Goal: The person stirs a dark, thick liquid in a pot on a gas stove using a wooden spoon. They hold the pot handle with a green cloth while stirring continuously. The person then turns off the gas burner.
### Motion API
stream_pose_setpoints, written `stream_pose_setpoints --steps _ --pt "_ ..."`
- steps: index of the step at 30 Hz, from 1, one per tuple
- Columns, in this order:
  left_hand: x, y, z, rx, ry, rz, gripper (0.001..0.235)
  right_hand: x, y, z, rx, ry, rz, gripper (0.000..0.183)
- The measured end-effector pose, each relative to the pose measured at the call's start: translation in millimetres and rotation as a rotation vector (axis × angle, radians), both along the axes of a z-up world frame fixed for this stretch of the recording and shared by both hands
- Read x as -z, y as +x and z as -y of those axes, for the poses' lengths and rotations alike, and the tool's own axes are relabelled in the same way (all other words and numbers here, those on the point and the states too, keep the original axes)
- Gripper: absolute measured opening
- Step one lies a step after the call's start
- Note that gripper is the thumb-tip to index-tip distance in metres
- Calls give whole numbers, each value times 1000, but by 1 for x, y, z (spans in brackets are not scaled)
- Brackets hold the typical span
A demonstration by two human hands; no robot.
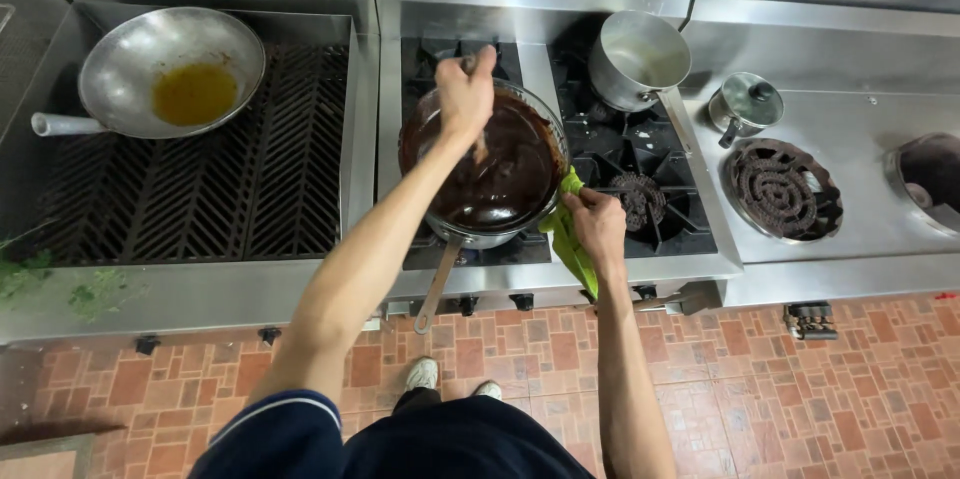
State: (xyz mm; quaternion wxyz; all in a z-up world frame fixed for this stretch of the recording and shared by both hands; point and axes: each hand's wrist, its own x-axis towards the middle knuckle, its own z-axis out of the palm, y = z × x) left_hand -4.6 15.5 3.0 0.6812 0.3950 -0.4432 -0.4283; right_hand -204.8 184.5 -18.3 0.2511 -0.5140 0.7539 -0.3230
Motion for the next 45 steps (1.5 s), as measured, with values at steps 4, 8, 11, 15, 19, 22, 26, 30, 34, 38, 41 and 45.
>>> stream_pose_setpoints --steps 4,8,11,15,19,22,26,30,34,38,41,45 --pt "-13 13 14 -116 36 0 44 -11 1 -4 1 10 -6 28" --pt "-5 -3 9 -152 -21 -18 44 -2 -1 0 -86 -85 -71 28" --pt "-14 9 8 -79 74 -9 45 6 -4 3 -97 -91 -39 29" --pt "-2 11 25 -197 -39 -122 42 6 -2 -1 -117 -96 17 30" --pt "-5 16 6 -59 96 -229 44 6 -6 1 -105 -76 71 27" --pt "-10 32 18 -175 167 -227 41 1 -3 -3 -134 -116 151 34" --pt "6 12 29 -353 222 -239 36 13 -9 5 -52 -6 69 44" --pt "12 26 43 -382 264 -234 31 -11 5 -14 50 4 116 40" --pt "-20 27 20 -250 278 -182 35 -32 8 -57 78 -60 79 61" --pt "-19 25 13 -243 158 -148 46 79 0 -83 -37 341 -172 42" --pt "-22 25 4 -177 92 -170 47 148 38 -100 -227 604 35 40" --pt "-20 19 3 -122 -35 -157 49 186 92 -94 -159 796 527 37"
